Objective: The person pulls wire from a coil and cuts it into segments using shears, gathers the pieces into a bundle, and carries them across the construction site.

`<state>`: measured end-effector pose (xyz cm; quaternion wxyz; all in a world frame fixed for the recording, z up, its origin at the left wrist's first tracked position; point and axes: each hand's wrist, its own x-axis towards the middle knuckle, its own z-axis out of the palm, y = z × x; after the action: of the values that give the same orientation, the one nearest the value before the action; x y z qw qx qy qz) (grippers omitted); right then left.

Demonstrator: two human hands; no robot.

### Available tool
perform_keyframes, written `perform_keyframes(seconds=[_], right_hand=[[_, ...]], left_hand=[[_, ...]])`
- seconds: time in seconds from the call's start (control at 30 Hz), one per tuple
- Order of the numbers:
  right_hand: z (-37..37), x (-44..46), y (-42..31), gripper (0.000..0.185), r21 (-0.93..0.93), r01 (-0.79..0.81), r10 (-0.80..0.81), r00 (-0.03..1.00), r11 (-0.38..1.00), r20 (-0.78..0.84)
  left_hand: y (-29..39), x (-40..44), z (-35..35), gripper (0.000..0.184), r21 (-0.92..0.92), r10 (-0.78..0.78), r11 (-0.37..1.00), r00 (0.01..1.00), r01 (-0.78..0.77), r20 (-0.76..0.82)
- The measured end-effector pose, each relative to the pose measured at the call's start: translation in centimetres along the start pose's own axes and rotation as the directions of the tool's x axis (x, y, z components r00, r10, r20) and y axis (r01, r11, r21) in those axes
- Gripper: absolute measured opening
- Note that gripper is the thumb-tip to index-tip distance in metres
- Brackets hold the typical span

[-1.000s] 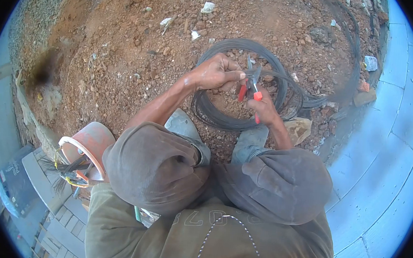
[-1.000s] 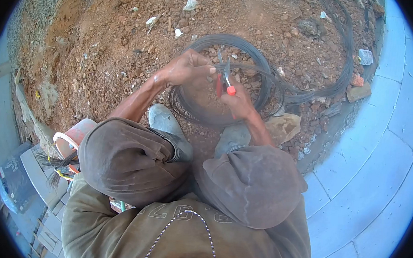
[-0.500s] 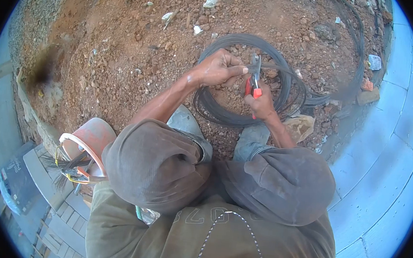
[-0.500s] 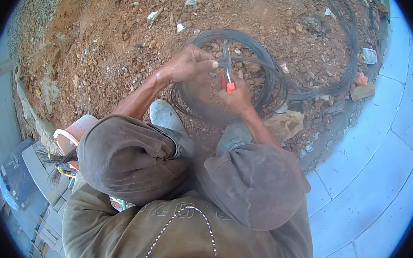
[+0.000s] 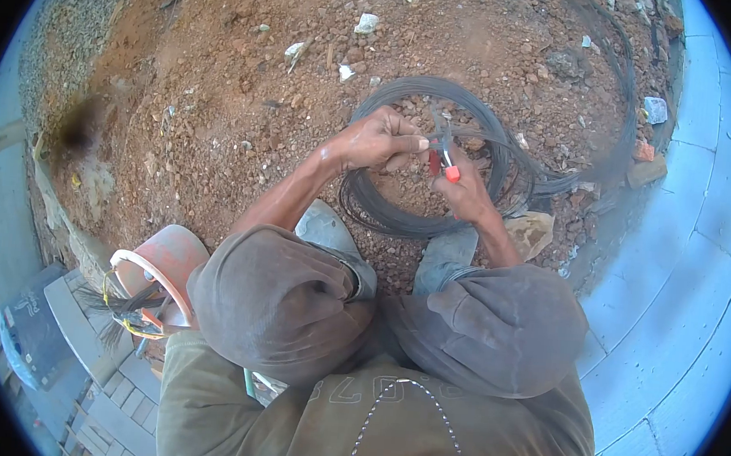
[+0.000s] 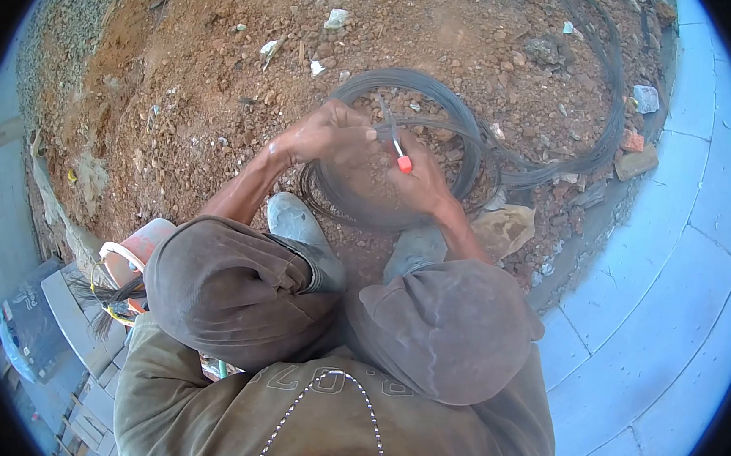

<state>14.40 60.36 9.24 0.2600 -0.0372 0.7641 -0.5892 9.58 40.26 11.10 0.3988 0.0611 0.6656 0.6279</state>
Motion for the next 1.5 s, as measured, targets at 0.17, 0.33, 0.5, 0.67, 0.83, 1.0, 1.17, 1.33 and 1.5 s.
perform_keyframes(seconds=[0.17, 0.33, 0.5, 0.67, 0.83, 1.0, 1.17, 1.33, 1.5], right_hand=[[-0.1, -0.2, 1.4, 0.039, 0.004, 0.028, -0.028, 0.998, 1.000, 0.058], [0.3, 0.0, 2.9, 0.037, 0.055, 0.248, -0.250, 0.968, 0.967, 0.021], [0.8, -0.5, 2.9, 0.031, 0.004, 0.094, -0.094, 0.995, 0.996, 0.019], [0.7, -0.9, 2.7, 0.024, -0.054, 0.050, -0.050, 0.999, 0.997, 0.006], [0.2, -2.1, 7.1, 0.028, 0.126, 0.135, -0.127, 0.989, 0.983, -0.069], [-3.1, -4.9, 5.4, 0.057, 0.046, 0.182, -0.174, 0.974, 0.982, -0.146], [-4.9, -10.6, 4.6, 0.067, 0.441, 0.247, 0.035, 0.841, 0.863, -0.540], [-8.6, -16.7, 14.3, 0.069, 0.202, -0.025, 0.154, 0.738, 0.979, -0.656], [-10.4, -20.2, 16.6, 0.066, 0.494, -0.062, 0.400, 0.679, 0.867, -0.616]], left_hand=[[0.3, -0.1, 0.5, 0.026, -0.088, -0.062, 0.994, 0.998, 0.064, 0.024], [0.5, -0.1, 0.6, 0.028, -0.012, -0.008, 1.000, 0.997, 0.009, 0.078], [-0.6, 0.1, 0.3, 0.027, -0.019, 0.006, 1.000, 0.997, -0.004, 0.075], [-0.1, -0.2, -0.1, 0.027, 0.020, 0.052, 0.998, 0.995, -0.054, 0.083], [-0.3, -0.6, -1.4, 0.027, -0.070, -0.084, 0.994, 0.995, 0.081, -0.045], [0.5, -2.3, -3.4, 0.027, -0.243, 0.063, 0.965, 0.987, -0.098, -0.147], [7.5, -4.6, -5.8, 0.030, -0.182, 0.190, 0.954, 0.952, -0.237, -0.242], [11.6, -5.4, -14.1, 0.029, -0.243, 0.127, 0.951, 0.961, -0.188, -0.246], [15.9, -8.9, -17.3, 0.031, -0.095, 0.140, 0.972, 0.848, -0.217, -0.512]])
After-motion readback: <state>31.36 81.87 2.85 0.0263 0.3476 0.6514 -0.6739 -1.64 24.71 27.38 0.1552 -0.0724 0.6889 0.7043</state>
